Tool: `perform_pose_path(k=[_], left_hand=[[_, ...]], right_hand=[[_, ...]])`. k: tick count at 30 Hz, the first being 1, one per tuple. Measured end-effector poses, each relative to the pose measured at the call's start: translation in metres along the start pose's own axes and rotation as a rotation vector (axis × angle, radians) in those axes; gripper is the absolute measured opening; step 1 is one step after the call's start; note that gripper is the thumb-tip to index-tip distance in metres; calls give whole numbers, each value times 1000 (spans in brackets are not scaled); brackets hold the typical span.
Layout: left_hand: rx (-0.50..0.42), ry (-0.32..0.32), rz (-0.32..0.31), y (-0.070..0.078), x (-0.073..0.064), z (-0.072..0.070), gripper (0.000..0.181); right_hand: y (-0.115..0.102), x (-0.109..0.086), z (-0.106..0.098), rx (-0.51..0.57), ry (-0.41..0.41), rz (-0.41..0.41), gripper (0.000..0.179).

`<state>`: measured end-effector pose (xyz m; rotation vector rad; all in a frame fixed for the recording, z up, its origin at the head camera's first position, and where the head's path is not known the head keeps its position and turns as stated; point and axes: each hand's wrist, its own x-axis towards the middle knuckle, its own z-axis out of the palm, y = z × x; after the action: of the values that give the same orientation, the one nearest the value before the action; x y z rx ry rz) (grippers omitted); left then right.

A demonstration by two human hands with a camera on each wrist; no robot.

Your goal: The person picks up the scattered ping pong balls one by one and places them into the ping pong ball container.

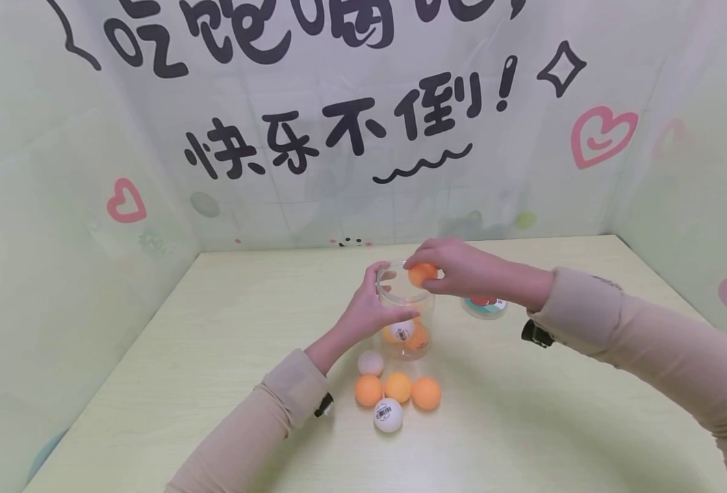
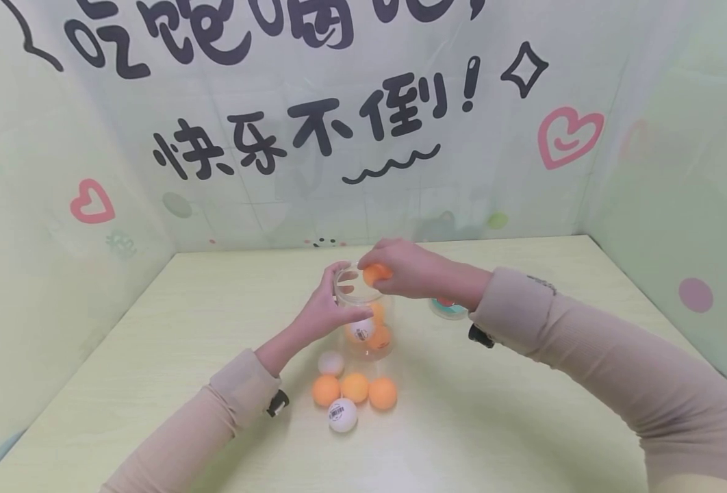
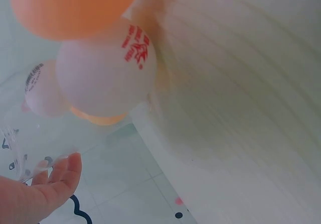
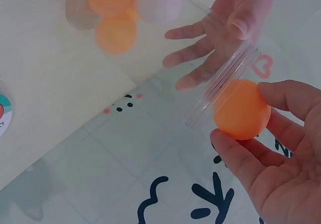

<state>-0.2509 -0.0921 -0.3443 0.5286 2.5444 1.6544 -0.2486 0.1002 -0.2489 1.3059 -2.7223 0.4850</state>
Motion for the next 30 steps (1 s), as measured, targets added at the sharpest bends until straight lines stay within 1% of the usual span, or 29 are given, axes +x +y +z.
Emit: perform_pose_path(k=[4, 8, 10, 15, 19, 24, 28, 30], left_hand=[[-2, 1, 9, -1, 0, 0, 93], [-7, 3, 7, -1, 0, 0, 92], [-14, 3, 0, -1, 0, 0, 92], [-11, 3, -10, -1, 1, -1, 92], [-8, -3, -6, -1, 1, -1, 92], [-5, -8, 1, -1, 0, -1, 91], [8, -3, 2, -2, 1, -1, 92], [14, 1, 2, -2, 1, 0, 92]], right_hand=[[0, 2, 2, 16, -22, -29, 26], [1, 3, 4, 10, -41, -55, 24], [0, 4, 5, 6, -53, -61, 23], [0, 4, 6, 6, -68, -44, 23], [1, 3, 7, -8, -53, -49, 22], [2, -2, 6, -20, -6, -70, 18], [1, -10, 7, -2, 31, -53, 16], [1, -16, 10, 11, 41, -62, 18]])
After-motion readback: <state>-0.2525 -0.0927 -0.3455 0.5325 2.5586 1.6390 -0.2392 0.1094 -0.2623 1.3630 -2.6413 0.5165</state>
